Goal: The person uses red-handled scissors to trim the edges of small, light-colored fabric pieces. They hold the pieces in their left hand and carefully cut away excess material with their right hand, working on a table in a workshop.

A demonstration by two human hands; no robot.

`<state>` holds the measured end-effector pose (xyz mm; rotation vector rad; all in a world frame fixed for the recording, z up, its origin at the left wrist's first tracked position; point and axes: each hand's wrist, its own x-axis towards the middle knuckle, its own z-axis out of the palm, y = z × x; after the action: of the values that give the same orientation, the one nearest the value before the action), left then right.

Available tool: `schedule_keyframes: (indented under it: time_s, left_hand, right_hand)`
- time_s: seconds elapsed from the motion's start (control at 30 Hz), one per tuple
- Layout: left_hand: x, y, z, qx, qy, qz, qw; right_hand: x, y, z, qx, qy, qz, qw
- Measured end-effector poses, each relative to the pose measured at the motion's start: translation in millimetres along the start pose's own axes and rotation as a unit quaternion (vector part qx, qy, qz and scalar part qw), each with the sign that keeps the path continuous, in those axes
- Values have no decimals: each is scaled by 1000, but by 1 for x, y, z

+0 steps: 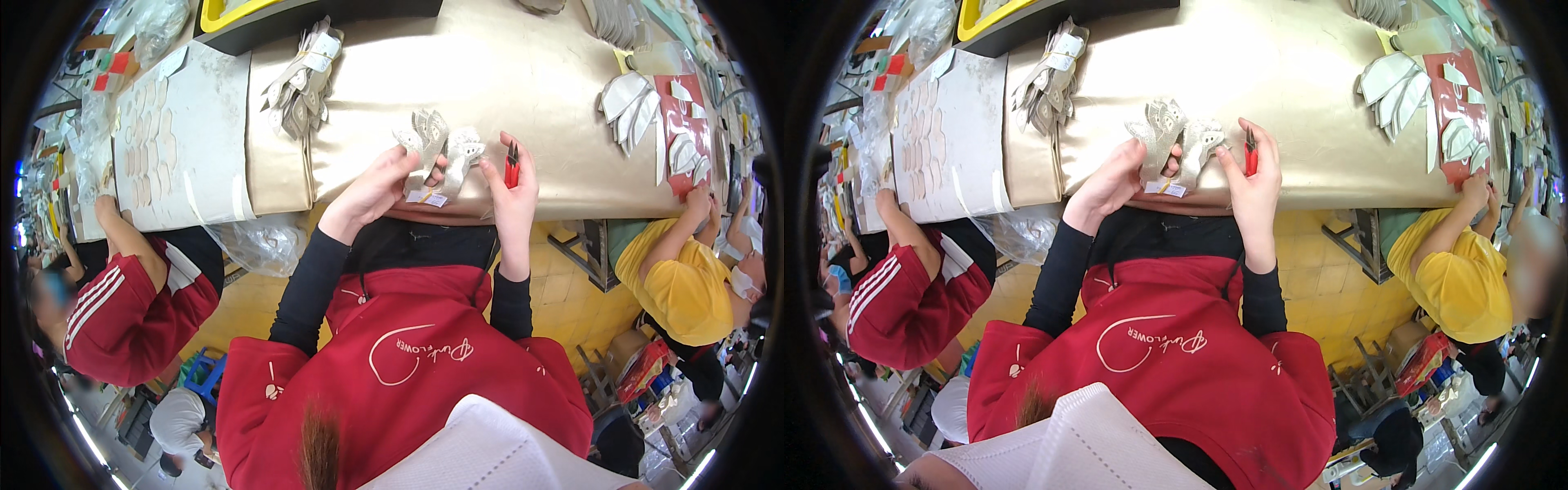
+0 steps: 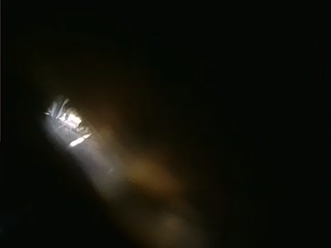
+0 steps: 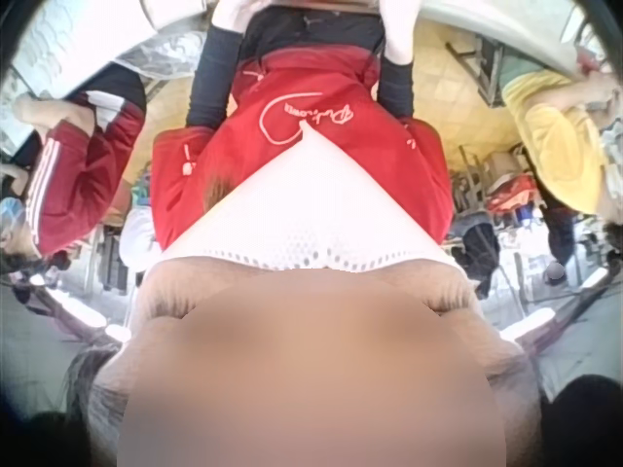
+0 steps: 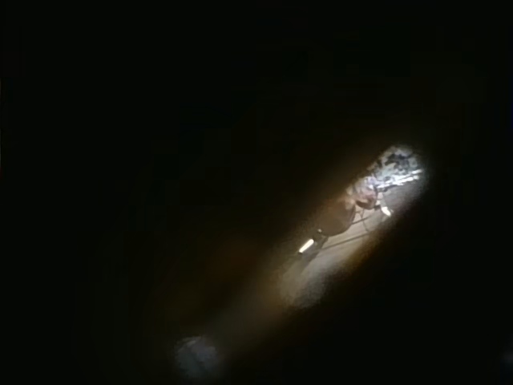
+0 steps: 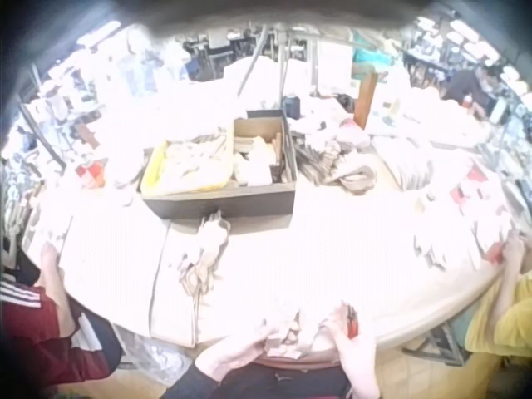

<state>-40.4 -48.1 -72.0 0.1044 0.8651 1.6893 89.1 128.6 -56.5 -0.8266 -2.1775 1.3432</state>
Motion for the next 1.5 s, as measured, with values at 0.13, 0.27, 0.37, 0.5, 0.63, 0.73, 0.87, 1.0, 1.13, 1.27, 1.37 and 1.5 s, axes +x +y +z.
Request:
schedule_keyframes:
  time_s: [0.13, 0.27, 0.37, 0.5, 0.63, 0.73, 0.87, 1.0, 1.13, 1.27, 1.37, 1.5]
  left_hand:
    - [6, 0, -11, -67, -39, 19, 997]
    - [6, -3, -17, -87, -46, 10, 995]
    - [4, -4, -22, -85, -32, 5, 996]
    - [4, -4, -23, -81, -34, 9, 996]
    - [2, -5, -18, -82, 3, 6, 997]
    - [4, -3, -18, -95, -1, -3, 995]
    - [3, -5, -19, -75, 14, -11, 997]
    - [1, -9, -15, -39, 24, 10, 999]
    - [4, -8, -4, 6, 69, 36, 997]
    - [8, -5, 12, 26, 152, 33, 988]
    - [9, -1, 19, 26, 170, 32, 985]
    - [9, 2, 18, 34, 158, 9, 987]
  right_hand:
    - [-1, -13, 3, 237, 38, 111, 964]
    - [9, -21, -4, 213, 76, 90, 970]
    - [24, -20, -18, 127, 82, 78, 985]
    - [31, -18, -18, 15, 62, 32, 997]
    - [14, -28, 2, 33, -28, -26, 999]
    - [5, -36, 22, 34, -106, -20, 994]
    - [2, -38, 37, 67, -121, -3, 990]
    - [2, -31, 34, 112, -150, 34, 982]
    - [5, -28, 37, 86, -115, 6, 990]
    - [11, -33, 31, 23, -72, -46, 996]
    - [15, -35, 17, -32, -100, -79, 991]
    - [20, -28, 13, -134, -131, -187, 964]
